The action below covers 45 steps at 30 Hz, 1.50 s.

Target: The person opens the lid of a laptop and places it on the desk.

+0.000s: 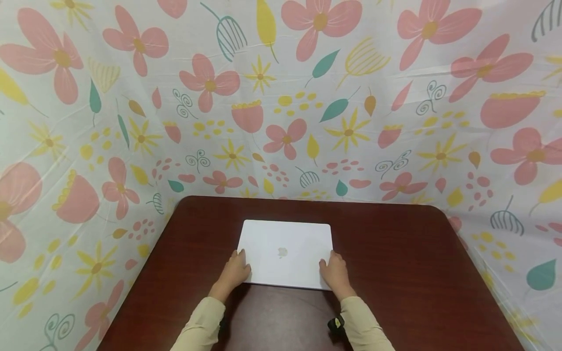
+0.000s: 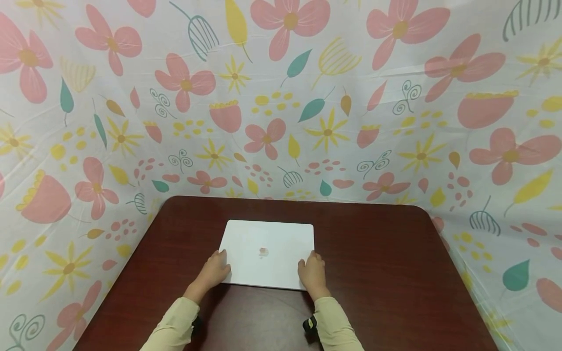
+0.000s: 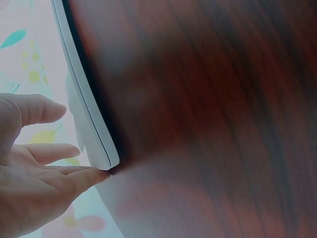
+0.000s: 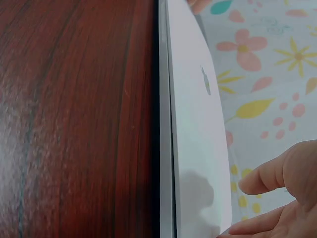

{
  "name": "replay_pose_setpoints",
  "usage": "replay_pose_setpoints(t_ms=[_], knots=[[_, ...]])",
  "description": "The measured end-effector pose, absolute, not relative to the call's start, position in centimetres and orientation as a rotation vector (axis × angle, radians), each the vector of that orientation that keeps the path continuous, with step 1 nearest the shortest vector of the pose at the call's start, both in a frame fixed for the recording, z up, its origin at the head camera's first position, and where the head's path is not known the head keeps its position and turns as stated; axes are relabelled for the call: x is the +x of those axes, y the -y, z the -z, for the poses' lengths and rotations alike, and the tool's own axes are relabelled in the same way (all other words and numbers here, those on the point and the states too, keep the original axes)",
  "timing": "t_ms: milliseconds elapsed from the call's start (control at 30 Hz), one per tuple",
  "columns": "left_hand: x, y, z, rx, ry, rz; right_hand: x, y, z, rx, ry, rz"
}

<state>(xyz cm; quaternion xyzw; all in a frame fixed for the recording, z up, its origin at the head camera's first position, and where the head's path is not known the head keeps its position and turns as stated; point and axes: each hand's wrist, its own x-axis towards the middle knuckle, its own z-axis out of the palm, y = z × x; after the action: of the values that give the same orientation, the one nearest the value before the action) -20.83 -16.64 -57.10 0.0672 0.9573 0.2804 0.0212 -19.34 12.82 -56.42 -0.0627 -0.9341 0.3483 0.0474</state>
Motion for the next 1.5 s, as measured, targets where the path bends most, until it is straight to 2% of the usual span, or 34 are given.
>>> replay_pose_setpoints(t_ms=[1000,1500], knots=[[-20.6,12.7,56.8,0.234,-2.932,-0.832,-19.1,-16.4,56.3,-0.316,2.899,-1.029],[-20.5,11.8,56.9,0.238,-2.912,-0.866,-19.1,-17.4,56.3,-0.29,2.912,-1.023]])
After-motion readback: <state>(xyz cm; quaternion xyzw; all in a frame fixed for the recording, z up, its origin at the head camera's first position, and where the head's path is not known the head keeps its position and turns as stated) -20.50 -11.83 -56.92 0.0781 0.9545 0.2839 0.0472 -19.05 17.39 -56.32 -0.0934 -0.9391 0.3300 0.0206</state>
